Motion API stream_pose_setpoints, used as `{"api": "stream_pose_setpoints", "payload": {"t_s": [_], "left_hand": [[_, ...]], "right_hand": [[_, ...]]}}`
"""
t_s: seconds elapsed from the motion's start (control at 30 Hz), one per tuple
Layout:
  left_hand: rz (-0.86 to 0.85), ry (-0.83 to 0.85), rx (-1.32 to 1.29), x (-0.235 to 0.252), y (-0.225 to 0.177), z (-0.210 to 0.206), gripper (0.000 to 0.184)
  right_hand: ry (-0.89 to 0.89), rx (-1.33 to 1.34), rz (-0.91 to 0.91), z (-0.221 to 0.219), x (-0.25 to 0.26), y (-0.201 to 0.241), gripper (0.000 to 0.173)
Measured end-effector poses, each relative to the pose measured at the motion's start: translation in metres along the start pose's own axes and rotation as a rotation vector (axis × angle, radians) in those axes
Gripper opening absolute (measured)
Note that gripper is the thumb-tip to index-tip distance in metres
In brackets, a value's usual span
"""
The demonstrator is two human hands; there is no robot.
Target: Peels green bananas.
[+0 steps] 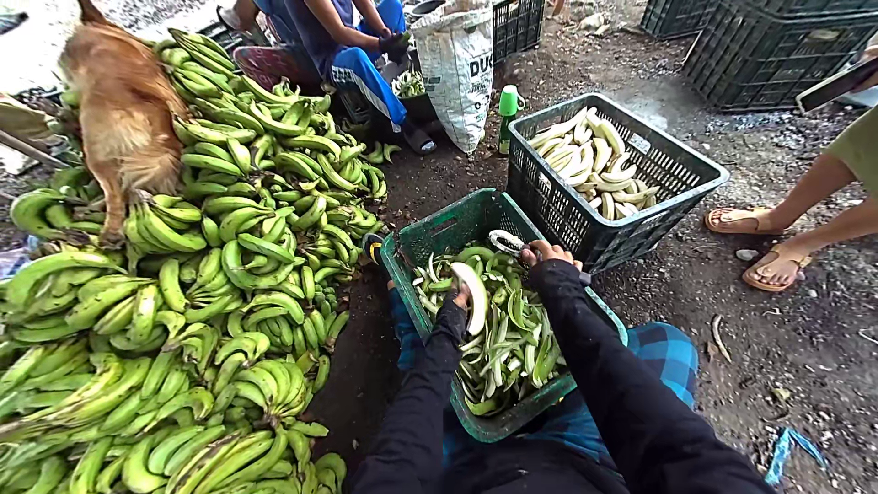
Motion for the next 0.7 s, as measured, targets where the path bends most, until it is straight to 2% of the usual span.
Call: {"api": "stream_pose_setpoints", "payload": {"t_s": [0.03, 0.1, 0.13, 0.17, 0.2, 0.23, 0.27, 0.3, 0.33, 0.37, 0.4, 0.47, 0.53, 0.57, 0.6, 0.63, 0.7], "left_hand": [[0.041, -0.179, -0.097, 0.003, 0.005, -0.010, 0.052], [0.066, -0.539, -0.208, 0.003, 0.003, -0.033, 0.050], [0.124, -0.641, -0.180, -0.003, -0.012, -0.038, 0.044], [0.360, -0.476, -0.208, -0.014, -0.045, -0.024, 0.040], [0.459, -0.411, -0.222, -0.018, -0.062, -0.017, 0.039], [0.325, -0.456, -0.207, -0.019, -0.054, -0.021, 0.038], [-0.010, -0.641, -0.198, -0.012, -0.024, -0.036, 0.040], [-0.131, -0.615, -0.202, -0.009, -0.015, -0.038, 0.044], [-0.004, -0.361, -0.187, -0.017, -0.032, -0.023, 0.044], [0.035, -0.149, -0.199, -0.020, -0.040, -0.011, 0.039], [0.000, 0.011, -0.183, -0.019, -0.041, -0.003, 0.035], [-0.189, 0.277, -0.093, -0.015, -0.030, 0.012, 0.040], [-0.306, 0.394, -0.047, -0.015, -0.019, 0.021, 0.046], [-0.285, 0.396, -0.102, -0.018, -0.016, 0.022, 0.048], [-0.214, 0.350, -0.216, -0.022, -0.015, 0.022, 0.044], [-0.115, 0.232, -0.359, -0.025, -0.013, 0.017, 0.040], [0.116, -0.087, -0.525, -0.025, -0.012, 0.007, 0.044]], "right_hand": [[-0.021, 0.004, 0.010, -0.009, -0.011, 0.001, 0.049], [0.055, -0.005, -0.020, -0.024, -0.048, 0.008, 0.053], [0.105, -0.015, -0.039, -0.033, -0.067, 0.008, 0.054], [0.144, -0.020, -0.061, -0.040, -0.085, 0.007, 0.054], [0.149, -0.018, -0.082, -0.046, -0.099, 0.004, 0.053], [0.149, -0.009, -0.103, -0.049, -0.108, 0.002, 0.052], [0.136, -0.001, -0.102, -0.048, -0.110, 0.001, 0.051], [0.113, 0.010, -0.071, -0.044, -0.107, 0.002, 0.049], [0.093, 0.024, -0.021, -0.037, -0.098, 0.007, 0.048], [0.102, 0.033, 0.027, -0.028, -0.085, 0.014, 0.048], [0.155, 0.017, 0.069, -0.019, -0.067, 0.019, 0.049], [0.198, -0.021, 0.189, -0.026, -0.020, 0.015, 0.050], [0.116, 0.025, 0.266, -0.069, 0.026, -0.001, 0.051], [0.103, 0.040, 0.273, -0.079, 0.035, -0.001, 0.050], [0.138, 0.056, 0.264, -0.071, 0.029, 0.006, 0.048], [0.214, 0.035, 0.240, -0.051, 0.010, 0.019, 0.049], [0.243, 0.066, 0.201, -0.036, -0.036, 0.029, 0.048]]}}
Point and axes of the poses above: each hand's wrist, its own x-axis towards the middle knuckle, its own z-axis out of the back of the hand, y = z × x, the point moved 2 cm from there along x, towards the middle knuckle, and after that the axes turned 12 degrees about -y, right-handed, at the moved point
